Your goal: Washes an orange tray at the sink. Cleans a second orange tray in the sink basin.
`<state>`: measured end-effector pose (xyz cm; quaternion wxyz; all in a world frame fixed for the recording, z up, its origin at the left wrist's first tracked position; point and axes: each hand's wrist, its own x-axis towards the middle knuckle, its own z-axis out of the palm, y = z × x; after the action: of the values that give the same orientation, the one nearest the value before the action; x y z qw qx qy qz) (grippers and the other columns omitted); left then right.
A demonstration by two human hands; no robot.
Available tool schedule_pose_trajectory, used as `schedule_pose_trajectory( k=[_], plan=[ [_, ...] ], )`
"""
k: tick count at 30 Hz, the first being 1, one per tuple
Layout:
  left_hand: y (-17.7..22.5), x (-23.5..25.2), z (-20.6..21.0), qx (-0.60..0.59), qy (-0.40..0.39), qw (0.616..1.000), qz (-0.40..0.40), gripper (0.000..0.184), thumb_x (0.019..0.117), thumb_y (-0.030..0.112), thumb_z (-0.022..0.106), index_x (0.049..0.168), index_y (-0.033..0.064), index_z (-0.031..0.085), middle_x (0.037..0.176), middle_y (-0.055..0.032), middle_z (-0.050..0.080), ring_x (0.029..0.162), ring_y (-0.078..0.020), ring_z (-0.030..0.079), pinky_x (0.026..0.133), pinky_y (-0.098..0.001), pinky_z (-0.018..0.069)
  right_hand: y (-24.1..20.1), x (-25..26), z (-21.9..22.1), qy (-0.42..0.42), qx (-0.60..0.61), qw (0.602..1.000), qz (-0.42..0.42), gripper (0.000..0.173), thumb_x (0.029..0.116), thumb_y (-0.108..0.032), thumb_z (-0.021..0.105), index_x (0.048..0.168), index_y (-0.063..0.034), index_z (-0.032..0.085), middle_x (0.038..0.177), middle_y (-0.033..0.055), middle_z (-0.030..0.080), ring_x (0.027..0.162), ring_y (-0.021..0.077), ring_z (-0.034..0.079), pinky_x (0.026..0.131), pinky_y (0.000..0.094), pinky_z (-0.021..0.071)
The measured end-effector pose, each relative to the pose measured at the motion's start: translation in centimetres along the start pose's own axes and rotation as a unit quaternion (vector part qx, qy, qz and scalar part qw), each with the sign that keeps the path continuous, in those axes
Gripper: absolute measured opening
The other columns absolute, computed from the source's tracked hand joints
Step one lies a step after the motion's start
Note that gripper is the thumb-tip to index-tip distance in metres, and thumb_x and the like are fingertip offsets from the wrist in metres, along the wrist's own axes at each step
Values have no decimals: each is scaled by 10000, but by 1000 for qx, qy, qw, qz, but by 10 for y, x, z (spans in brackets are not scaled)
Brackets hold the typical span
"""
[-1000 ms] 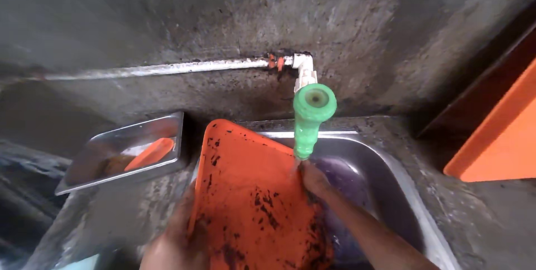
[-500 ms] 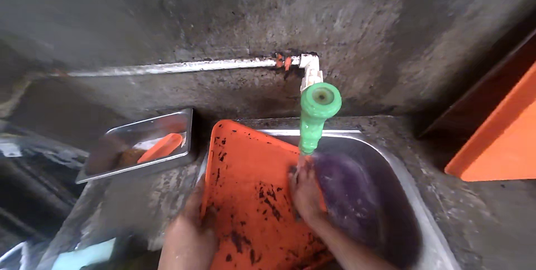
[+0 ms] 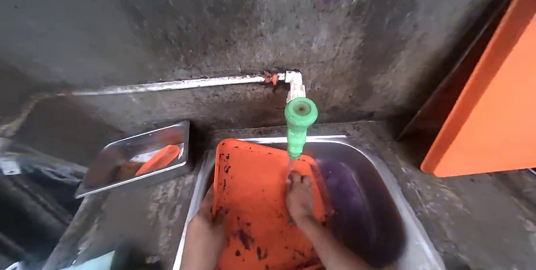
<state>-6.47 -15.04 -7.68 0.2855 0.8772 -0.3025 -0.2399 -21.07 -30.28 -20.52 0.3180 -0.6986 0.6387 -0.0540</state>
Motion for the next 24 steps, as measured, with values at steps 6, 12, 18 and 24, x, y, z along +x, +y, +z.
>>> schedule_pose_trajectory(
  k=[6, 12, 18, 24],
  plan=[
    [12, -14, -5, -3, -1, 1000, 3, 594, 958, -3, 592, 1533, 43, 449, 1289, -206, 673, 1139, -325, 683, 997, -526, 524, -98, 1, -15, 14, 51, 970, -236, 353, 1034, -264, 601, 1357, -120, 613, 1337, 176, 616, 1207, 391, 609, 939, 562, 533],
    [-7, -15, 1, -21, -8, 1000, -14, 592, 956, 25, 615, 1525, 12, 451, 1307, -224, 665, 1162, -339, 679, 1019, -520, 519, 41, 86, -8, 18, -24, 998, -47, 383, 1058, -279, 534, 1402, -123, 594, 1423, 223, 562, 1322, 427, 532, 1078, 569, 453],
    [0, -14, 2, -45, -7, 999, 10, 590, 958, 13, 610, 1528, 56, 465, 1273, -164, 696, 1103, -243, 706, 976, -427, 554, -2, 63, -9, 55, -29, 998, -9, 429, 1059, -267, 506, 1408, -23, 557, 1425, 294, 522, 1307, 463, 533, 1066, 576, 461],
    [1, -4, 0, -56, -21, 997, 39, 548, 1030, 203, 619, 1538, 79, 458, 1320, -143, 680, 1155, -245, 690, 1031, -442, 531, -135, 5, -19, 58, 84, 952, -288, 347, 1057, -291, 543, 1320, -90, 649, 1370, 223, 582, 1278, 415, 556, 1035, 556, 489]
  ],
)
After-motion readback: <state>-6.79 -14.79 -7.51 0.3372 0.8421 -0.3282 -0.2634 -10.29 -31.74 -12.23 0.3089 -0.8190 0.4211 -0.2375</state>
